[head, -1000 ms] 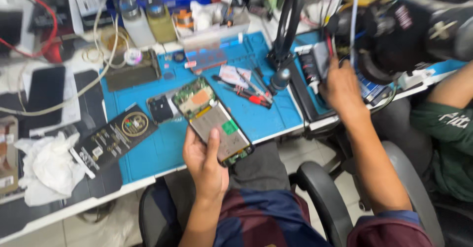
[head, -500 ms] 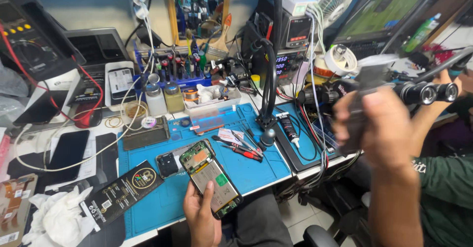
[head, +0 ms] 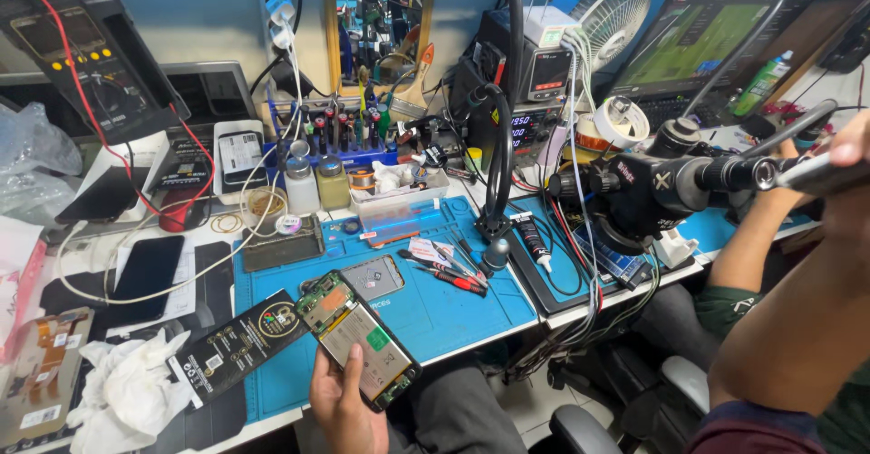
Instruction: The person removes the battery from a disassembled smartphone, places it on the workbench, and then cuts a piece of adhesive tape with scissors to apply over internal components. The person handles the phone chassis, battery, and tape while working at a cluttered electronics repair bench.
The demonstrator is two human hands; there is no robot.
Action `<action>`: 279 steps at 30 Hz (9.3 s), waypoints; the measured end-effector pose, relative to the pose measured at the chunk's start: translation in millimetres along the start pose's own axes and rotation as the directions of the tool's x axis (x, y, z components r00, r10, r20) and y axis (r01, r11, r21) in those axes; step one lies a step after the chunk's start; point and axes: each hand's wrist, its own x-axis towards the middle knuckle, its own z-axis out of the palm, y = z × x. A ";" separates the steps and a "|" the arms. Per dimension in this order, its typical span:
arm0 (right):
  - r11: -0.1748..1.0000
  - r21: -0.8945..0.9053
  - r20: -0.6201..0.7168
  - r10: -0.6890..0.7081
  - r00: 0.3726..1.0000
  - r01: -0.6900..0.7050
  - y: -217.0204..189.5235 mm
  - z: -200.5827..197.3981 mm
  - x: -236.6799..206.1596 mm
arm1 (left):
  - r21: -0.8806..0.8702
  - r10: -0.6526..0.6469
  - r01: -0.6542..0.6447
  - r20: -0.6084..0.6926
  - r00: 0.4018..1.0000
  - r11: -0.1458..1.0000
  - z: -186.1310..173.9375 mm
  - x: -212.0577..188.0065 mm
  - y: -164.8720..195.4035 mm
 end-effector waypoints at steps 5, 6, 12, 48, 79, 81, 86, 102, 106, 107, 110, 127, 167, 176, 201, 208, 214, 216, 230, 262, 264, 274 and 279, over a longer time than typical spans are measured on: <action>0.952 -0.297 0.044 0.087 0.995 -0.071 40.3 44.6 -53.4 | 0.019 0.052 -0.055 0.137 0.989 0.998 20.1 -8.9 10.9; 0.915 -0.378 0.105 0.197 0.975 -0.144 55.7 60.0 -71.7 | 0.045 0.053 -0.060 0.141 0.989 0.997 22.6 -9.1 12.5; 0.694 -0.562 0.213 0.648 0.732 -0.450 152.6 125.8 -177.3 | 0.186 0.044 -0.088 0.228 0.973 0.979 20.6 -18.4 12.9; 0.537 -0.144 0.056 0.843 0.535 -0.831 322.8 46.6 -154.5 | 0.379 -0.111 0.013 0.237 0.965 0.925 43.5 127.6 -102.5; 0.746 -0.083 0.141 0.665 0.733 -0.661 327.9 87.0 -138.3 | 0.657 0.027 -0.166 0.216 0.976 0.735 34.1 120.6 -80.9; 0.731 -0.080 0.125 0.682 0.720 -0.678 326.5 86.7 -139.1 | 0.651 0.026 -0.157 0.206 0.978 0.742 33.8 121.1 -82.5; 0.682 -0.058 0.055 0.731 0.680 -0.729 322.9 89.7 -137.1 | 0.652 0.046 -0.170 0.204 0.978 0.739 32.9 121.6 -88.3; 0.574 -0.285 0.137 0.817 0.561 -0.767 324.2 96.2 -121.7 | 0.214 -0.245 0.164 0.440 0.864 0.963 18.0 137.1 -61.6; 0.577 -0.260 0.092 0.813 0.575 -0.774 324.4 100.9 -126.7 | 0.276 -0.257 0.138 0.463 0.848 0.951 15.1 137.4 -58.2; 0.582 -0.275 0.083 0.808 0.584 -0.765 323.8 101.3 -127.7 | 0.297 -0.257 0.122 0.472 0.843 0.947 13.6 137.3 -57.7; 0.592 -0.291 0.086 0.798 0.596 -0.751 322.9 101.4 -129.6 | 0.410 -0.240 0.018 0.496 0.834 0.912 9.0 138.0 -56.8; 0.776 -0.117 -0.003 0.623 0.782 -0.619 332.5 112.5 -158.2 | 0.239 0.018 -0.058 0.167 0.986 0.969 25.0 111.0 -106.8; 0.792 -0.188 0.053 0.598 0.799 -0.580 302.4 129.9 -164.2 | 0.370 0.239 -0.266 0.119 0.964 0.890 14.5 95.3 -94.8; 0.718 -0.188 0.022 0.685 0.728 -0.670 298.9 132.2 -153.7 | 0.411 0.199 -0.237 0.132 0.971 0.880 14.5 95.1 -94.8; 0.598 -0.233 0.083 0.798 0.597 -0.767 215.6 43.4 -138.7 | 0.364 -0.201 0.065 0.351 0.915 0.929 79.2 84.2 -112.6; 0.440 -0.762 -0.168 0.573 0.802 -0.474 199.7 -33.2 -133.1 | 0.272 -0.312 0.235 0.289 0.905 0.933 104.3 77.4 -106.5; 0.249 -0.968 0.112 0.389 0.915 0.013 229.3 -68.1 -146.6 | 0.163 -0.176 0.127 0.339 0.924 0.978 95.2 74.0 -108.1; 0.137 -0.981 -0.062 0.453 0.890 -0.138 242.2 -69.1 -151.4 | 0.170 -0.204 0.156 0.318 0.926 0.973 84.5 70.5 -104.7; -0.077 -0.976 0.154 0.410 0.899 0.203 329.6 -74.5 -125.8 | 0.180 -0.202 0.155 0.284 0.937 0.971 30.0 111.3 -83.2; 0.776 -0.188 0.512 0.601 0.613 -0.603 337.5 139.5 -116.1 | 0.548 0.102 -0.162 0.139 0.985 0.820 16.9 148.0 -39.6; 0.783 -0.144 0.478 0.590 0.650 -0.605 335.9 138.5 -114.1 | 0.553 0.101 -0.173 0.157 0.982 0.815 22.2 143.1 -40.6; 0.777 -0.055 0.302 0.611 0.732 -0.627 339.9 141.3 -135.5 | 0.777 0.176 -0.316 0.263 0.949 0.544 31.9 138.9 -39.8; 0.820 -0.034 0.227 0.563 0.794 -0.571 342.6 141.5 -152.4 | 0.734 0.126 -0.320 0.309 0.943 0.599 29.2 140.2 -35.5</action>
